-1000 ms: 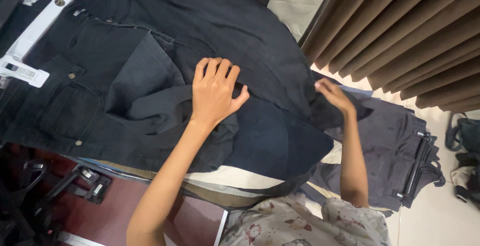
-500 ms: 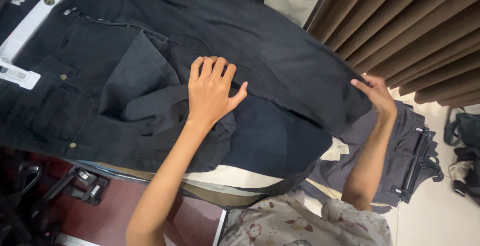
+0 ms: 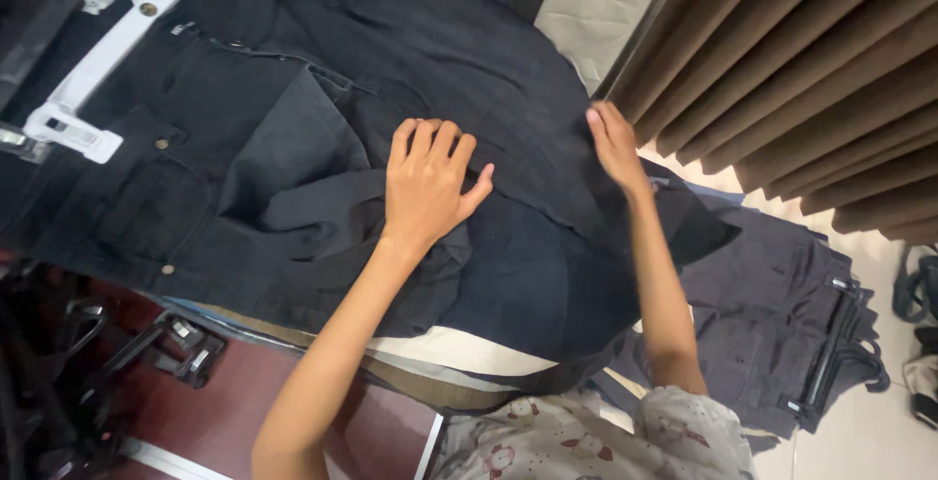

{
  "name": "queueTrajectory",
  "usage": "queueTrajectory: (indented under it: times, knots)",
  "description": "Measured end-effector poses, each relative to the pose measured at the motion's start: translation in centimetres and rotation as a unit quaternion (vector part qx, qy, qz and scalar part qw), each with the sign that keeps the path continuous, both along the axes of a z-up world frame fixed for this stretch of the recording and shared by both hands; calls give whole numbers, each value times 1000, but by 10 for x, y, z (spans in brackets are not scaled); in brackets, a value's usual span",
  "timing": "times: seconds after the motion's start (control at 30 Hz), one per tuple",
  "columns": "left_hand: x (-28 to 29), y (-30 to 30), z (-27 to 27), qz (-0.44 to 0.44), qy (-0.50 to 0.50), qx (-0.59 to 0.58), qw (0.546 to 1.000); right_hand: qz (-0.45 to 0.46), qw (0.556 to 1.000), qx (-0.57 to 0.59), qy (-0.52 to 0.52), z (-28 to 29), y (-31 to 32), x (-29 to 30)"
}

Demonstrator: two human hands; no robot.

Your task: The person folds several pairs of trousers on a table, including dark and white pants. They smooth the fabric, align the legs, and fold each pair in half before stacking them. The person handles the garments one at a time and uses hangers to assist with folding.

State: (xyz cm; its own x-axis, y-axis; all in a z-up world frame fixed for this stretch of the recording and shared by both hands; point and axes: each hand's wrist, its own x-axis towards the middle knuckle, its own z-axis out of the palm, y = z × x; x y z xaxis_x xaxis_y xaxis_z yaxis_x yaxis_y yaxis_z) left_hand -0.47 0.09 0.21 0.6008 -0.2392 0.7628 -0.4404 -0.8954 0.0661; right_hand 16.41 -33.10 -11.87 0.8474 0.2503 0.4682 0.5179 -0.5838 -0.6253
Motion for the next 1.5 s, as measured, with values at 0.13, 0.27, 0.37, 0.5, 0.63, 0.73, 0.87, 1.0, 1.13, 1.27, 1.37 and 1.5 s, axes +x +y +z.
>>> queueTrajectory:
  times: [0.13, 0.27, 0.37, 0.5, 0.63, 0.73, 0.87, 1.0, 1.13, 1.27, 1.37, 1.5]
  knots:
    - [-1, 1, 0, -4, -10, -8, 1000, -30, 995, 35, -87, 42, 73, 19]
    - [-2, 2, -1, -13, -7, -19, 1000, 32, 987, 63, -143, 82, 130, 32]
    - [-1, 2, -2, -12, -4, -22, 1000, 78, 977, 59, -190, 99, 168, 38]
    - [0, 2, -5, -7, -7, -21, 1000, 64, 972, 13, -226, 115, 207, 50]
    - [1, 2, -8, 1, -6, -15, 1000, 12, 943, -15, -332, 125, 223, 73]
    - [1, 4, -9, -6, 4, -11, 1000, -9, 925, -93, -367, 119, 227, 94]
    - [-2, 6, -4, -18, 2, -24, 1000, 32, 918, -187, -347, 93, 239, 102]
    - [-22, 12, 7, -97, -3, -124, 987, 40, 954, -86, -285, 94, 239, 83]
    - [-71, 27, 26, -132, -5, -150, 980, 108, 949, 11, -295, 122, 240, 34]
    - [-111, 52, 51, 6, -19, -142, 990, 210, 964, 41, -157, 158, 253, -22]
    - [-129, 72, 64, 122, -3, -187, 975, 315, 944, 59, -74, 185, 272, -64]
    - [-146, 94, 66, 238, 30, -202, 950, 419, 901, 11, -110, 210, 295, -115]
